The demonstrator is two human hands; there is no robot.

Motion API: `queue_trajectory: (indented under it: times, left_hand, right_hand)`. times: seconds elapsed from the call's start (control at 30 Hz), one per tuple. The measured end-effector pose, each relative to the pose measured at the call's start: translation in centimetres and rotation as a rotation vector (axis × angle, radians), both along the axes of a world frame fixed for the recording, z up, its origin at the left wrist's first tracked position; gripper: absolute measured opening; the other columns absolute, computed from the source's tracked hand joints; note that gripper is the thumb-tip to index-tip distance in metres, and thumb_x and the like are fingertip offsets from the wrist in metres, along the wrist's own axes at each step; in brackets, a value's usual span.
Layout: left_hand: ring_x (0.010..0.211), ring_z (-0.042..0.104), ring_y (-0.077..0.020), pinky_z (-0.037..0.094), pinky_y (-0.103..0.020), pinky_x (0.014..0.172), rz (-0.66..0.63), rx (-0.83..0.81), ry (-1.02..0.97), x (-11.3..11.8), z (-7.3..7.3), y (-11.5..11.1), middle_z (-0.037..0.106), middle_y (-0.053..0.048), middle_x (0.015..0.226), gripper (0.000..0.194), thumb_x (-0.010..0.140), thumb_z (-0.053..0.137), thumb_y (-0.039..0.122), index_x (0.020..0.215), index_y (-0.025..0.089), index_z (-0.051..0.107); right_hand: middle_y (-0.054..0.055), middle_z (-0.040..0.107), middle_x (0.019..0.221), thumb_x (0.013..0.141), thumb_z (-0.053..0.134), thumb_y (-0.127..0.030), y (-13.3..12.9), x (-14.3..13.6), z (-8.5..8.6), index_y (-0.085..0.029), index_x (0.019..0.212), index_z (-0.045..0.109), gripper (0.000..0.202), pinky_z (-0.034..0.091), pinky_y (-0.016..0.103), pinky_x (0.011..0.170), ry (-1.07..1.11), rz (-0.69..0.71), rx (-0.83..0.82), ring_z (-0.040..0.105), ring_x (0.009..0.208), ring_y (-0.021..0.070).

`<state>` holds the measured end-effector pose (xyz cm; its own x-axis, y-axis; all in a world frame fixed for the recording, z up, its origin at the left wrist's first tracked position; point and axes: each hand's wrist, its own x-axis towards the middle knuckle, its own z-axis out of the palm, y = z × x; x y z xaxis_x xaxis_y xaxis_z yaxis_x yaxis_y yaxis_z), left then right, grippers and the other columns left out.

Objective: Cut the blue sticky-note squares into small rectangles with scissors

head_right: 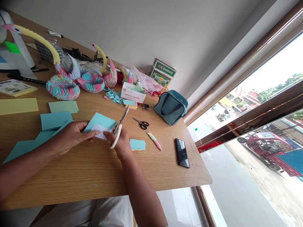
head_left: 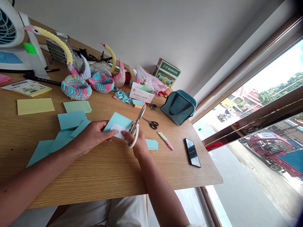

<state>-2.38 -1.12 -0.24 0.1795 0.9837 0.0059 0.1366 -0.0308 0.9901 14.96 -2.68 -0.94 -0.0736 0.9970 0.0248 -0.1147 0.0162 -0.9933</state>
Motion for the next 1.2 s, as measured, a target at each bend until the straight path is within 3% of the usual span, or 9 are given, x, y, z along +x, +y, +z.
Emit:
queue_trajectory:
  times: [0.13, 0.3, 0.47, 0.6, 0.73, 0.87, 1.2]
  left_hand:
    - [0.069, 0.065, -0.0171, 0.056, -0.028, 0.060, 0.102, 0.120, -0.132, 0.8, -0.2, -0.4, 0.070, 0.000, 0.086, 0.045, 0.067, 0.081, 0.047, 0.098, 0.022, 0.059]
    - [0.070, 0.068, -0.0170, 0.057, -0.028, 0.064, 0.183, 0.298, -0.137, 1.3, -0.5, -1.2, 0.065, 0.004, 0.078, 0.044, 0.074, 0.077, 0.041, 0.098, 0.025, 0.043]
    - [0.090, 0.070, -0.0184, 0.057, -0.031, 0.084, 0.124, 0.470, -0.037, 1.4, -1.0, -2.1, 0.066, -0.002, 0.095, 0.023, 0.088, 0.065, 0.038, 0.101, 0.024, 0.052]
    - [0.091, 0.067, -0.0168, 0.054, -0.027, 0.085, 0.021, 0.552, 0.069, 1.6, -1.3, -2.0, 0.066, -0.003, 0.096, 0.016, 0.094, 0.057, 0.035, 0.100, 0.022, 0.064]
    - [0.097, 0.069, -0.0169, 0.052, -0.024, 0.089, 0.005, 0.544, 0.141, 1.9, -2.0, -1.7, 0.071, -0.006, 0.112, 0.031, 0.097, 0.055, 0.037, 0.120, 0.021, 0.067]
    - [0.114, 0.067, -0.0212, 0.049, -0.027, 0.101, 0.016, 0.533, 0.179, 2.3, -2.2, -1.8, 0.070, -0.007, 0.128, 0.040, 0.098, 0.050, 0.044, 0.128, 0.022, 0.067]
    - [0.105, 0.071, -0.0240, 0.057, -0.030, 0.092, 0.177, 0.347, -0.033, 2.7, -2.1, -1.5, 0.077, -0.006, 0.115, 0.044, 0.089, 0.063, 0.055, 0.114, 0.020, 0.076]
  right_hand:
    - [-0.005, 0.047, 0.067, 0.065, 0.078, -0.043, 0.0, -0.3, 0.0, -0.022, 0.076, 0.046, 0.040, 0.038, 0.026, 0.060, 0.066, -0.141, 0.053, 0.041, 0.062, 0.0117]
    - [-0.003, 0.049, 0.071, 0.068, 0.077, -0.044, -0.2, -0.9, -0.2, -0.022, 0.078, 0.046, 0.039, 0.039, 0.027, 0.063, 0.120, -0.224, 0.090, 0.042, 0.065, 0.0123]
    - [-0.003, 0.050, 0.073, 0.072, 0.076, -0.044, -0.3, -1.4, -0.4, -0.021, 0.080, 0.048, 0.037, 0.038, 0.026, 0.063, 0.175, -0.275, 0.119, 0.042, 0.066, 0.0119]
    - [-0.004, 0.049, 0.074, 0.074, 0.074, -0.039, -0.4, -1.7, -0.3, -0.021, 0.081, 0.048, 0.033, 0.038, 0.025, 0.063, 0.243, -0.301, 0.140, 0.041, 0.066, 0.0110]
    - [-0.003, 0.051, 0.076, 0.075, 0.074, -0.037, -0.6, -2.1, -0.2, -0.020, 0.082, 0.049, 0.031, 0.039, 0.025, 0.063, 0.265, -0.307, 0.150, 0.042, 0.067, 0.0105]
    - [-0.004, 0.052, 0.076, 0.075, 0.075, -0.036, -0.8, -2.4, -0.4, -0.020, 0.084, 0.049, 0.031, 0.040, 0.024, 0.063, 0.283, -0.327, 0.145, 0.044, 0.067, 0.0103]
    - [-0.004, 0.055, 0.074, 0.077, 0.074, -0.038, -0.9, -3.2, -0.9, -0.019, 0.084, 0.052, 0.029, 0.041, 0.025, 0.062, 0.217, -0.325, 0.156, 0.046, 0.066, 0.0107]
